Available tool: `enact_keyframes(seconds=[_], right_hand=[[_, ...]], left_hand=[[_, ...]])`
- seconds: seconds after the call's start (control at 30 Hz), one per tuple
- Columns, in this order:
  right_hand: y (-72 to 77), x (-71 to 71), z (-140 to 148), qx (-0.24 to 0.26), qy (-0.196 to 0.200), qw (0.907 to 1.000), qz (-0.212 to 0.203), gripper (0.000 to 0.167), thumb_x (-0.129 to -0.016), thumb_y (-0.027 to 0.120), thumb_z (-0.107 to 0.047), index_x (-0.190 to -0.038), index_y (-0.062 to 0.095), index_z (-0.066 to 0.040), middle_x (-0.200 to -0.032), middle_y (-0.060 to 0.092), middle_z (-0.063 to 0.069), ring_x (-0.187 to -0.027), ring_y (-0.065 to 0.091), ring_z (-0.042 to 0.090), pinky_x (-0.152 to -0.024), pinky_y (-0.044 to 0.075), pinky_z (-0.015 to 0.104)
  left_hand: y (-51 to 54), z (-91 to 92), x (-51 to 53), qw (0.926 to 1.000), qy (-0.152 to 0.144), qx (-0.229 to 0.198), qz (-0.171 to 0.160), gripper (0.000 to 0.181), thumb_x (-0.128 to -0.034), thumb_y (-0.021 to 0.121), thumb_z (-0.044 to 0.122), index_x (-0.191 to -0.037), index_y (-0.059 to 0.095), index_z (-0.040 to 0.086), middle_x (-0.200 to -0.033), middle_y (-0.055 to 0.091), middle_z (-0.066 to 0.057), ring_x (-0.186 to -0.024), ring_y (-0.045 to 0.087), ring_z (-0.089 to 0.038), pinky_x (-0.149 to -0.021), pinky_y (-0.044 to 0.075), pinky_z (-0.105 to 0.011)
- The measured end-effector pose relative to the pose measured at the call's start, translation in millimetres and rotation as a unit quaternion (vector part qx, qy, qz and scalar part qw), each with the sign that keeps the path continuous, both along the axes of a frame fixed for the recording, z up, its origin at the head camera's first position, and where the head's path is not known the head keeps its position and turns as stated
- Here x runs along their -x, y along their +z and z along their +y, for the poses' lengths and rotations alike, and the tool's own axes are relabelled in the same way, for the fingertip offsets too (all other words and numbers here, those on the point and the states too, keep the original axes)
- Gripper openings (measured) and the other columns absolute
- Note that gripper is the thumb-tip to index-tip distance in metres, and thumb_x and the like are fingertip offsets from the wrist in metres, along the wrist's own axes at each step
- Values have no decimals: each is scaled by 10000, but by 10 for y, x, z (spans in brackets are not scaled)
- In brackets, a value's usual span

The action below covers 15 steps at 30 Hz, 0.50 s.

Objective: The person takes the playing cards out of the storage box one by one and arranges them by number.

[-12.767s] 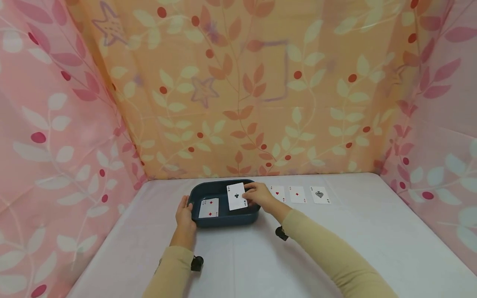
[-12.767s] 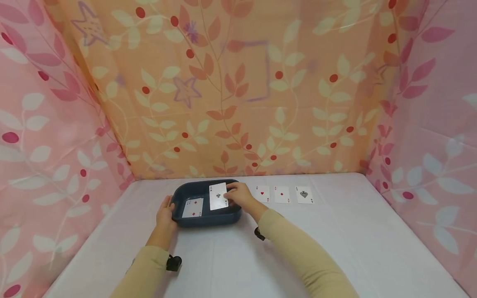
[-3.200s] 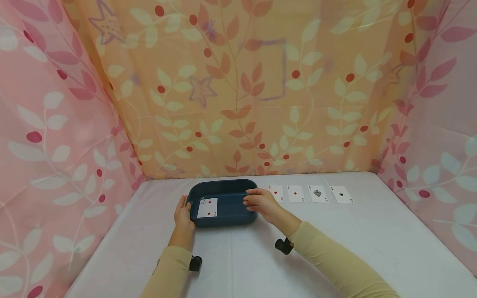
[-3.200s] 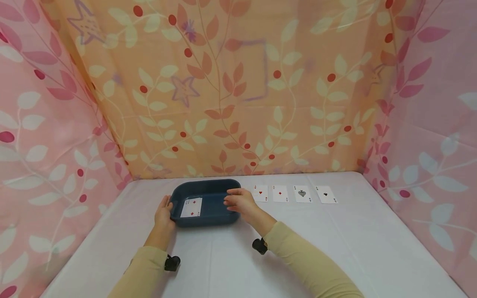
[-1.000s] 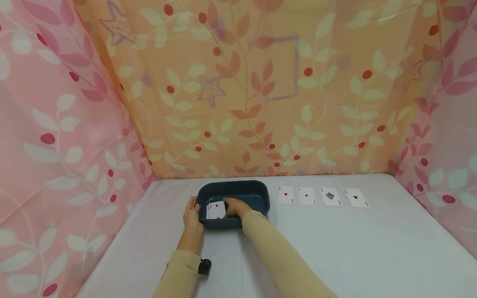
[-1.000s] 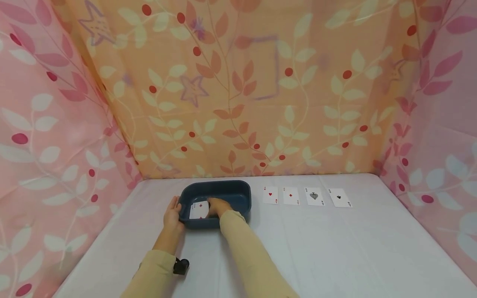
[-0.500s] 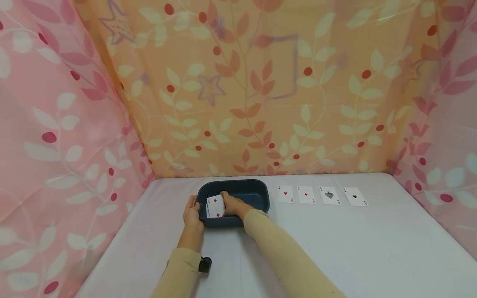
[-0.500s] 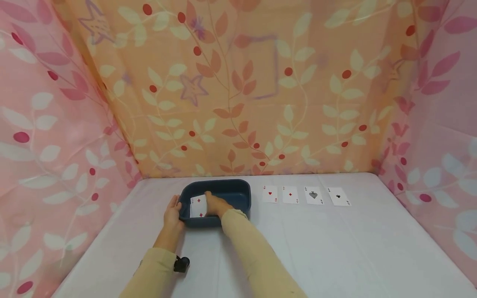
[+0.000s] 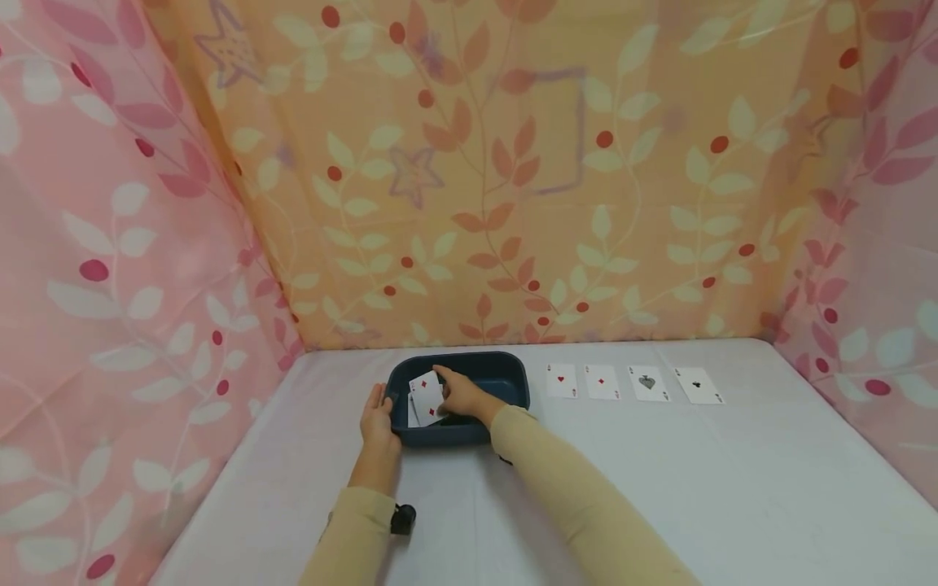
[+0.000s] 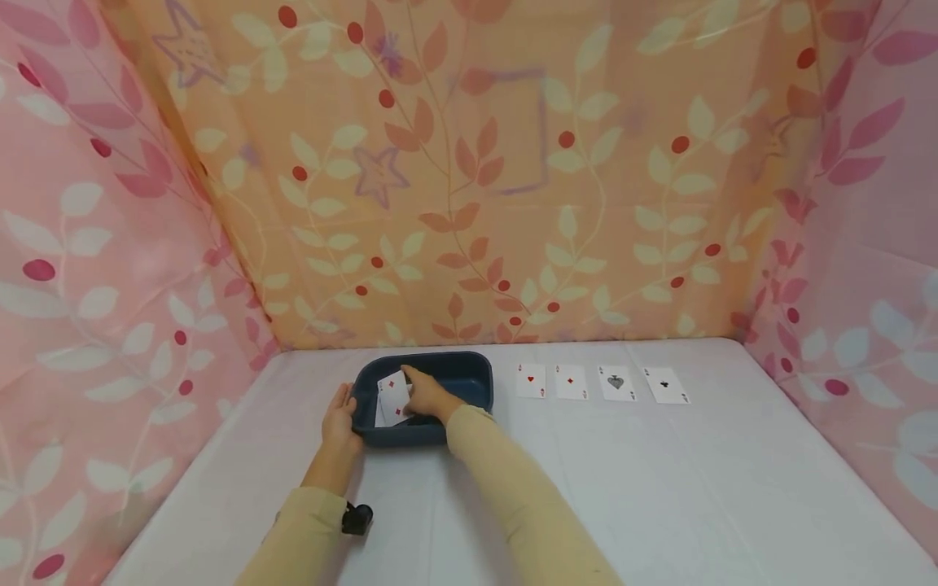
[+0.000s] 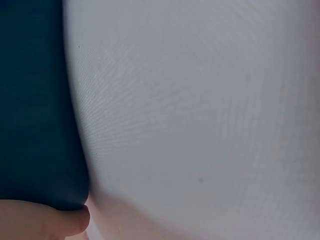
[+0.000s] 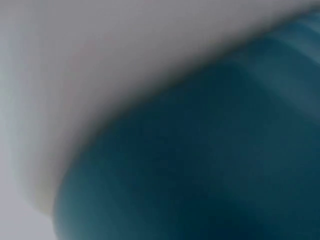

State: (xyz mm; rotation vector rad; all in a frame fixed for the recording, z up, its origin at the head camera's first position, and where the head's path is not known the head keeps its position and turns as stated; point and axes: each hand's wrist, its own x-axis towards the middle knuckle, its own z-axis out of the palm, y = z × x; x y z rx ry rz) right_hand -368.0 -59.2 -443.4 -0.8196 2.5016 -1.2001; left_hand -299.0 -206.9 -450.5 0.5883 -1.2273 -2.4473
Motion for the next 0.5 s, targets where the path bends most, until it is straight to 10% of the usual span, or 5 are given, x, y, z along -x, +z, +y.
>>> enact_keyframes(seconds=[0.5], right_hand=[[224, -203, 446, 1850, -625, 9696, -1476, 784, -841, 677, 105, -1510, 282, -3, -776, 618, 108, -590, 626, 167, -633, 587, 374]], left_hand=[[-12, -6, 23, 9999, 100, 22, -38, 508, -1019, 310, -55, -1519, 258, 17, -1568, 264, -112, -1443, 222, -179, -1154, 181, -258]])
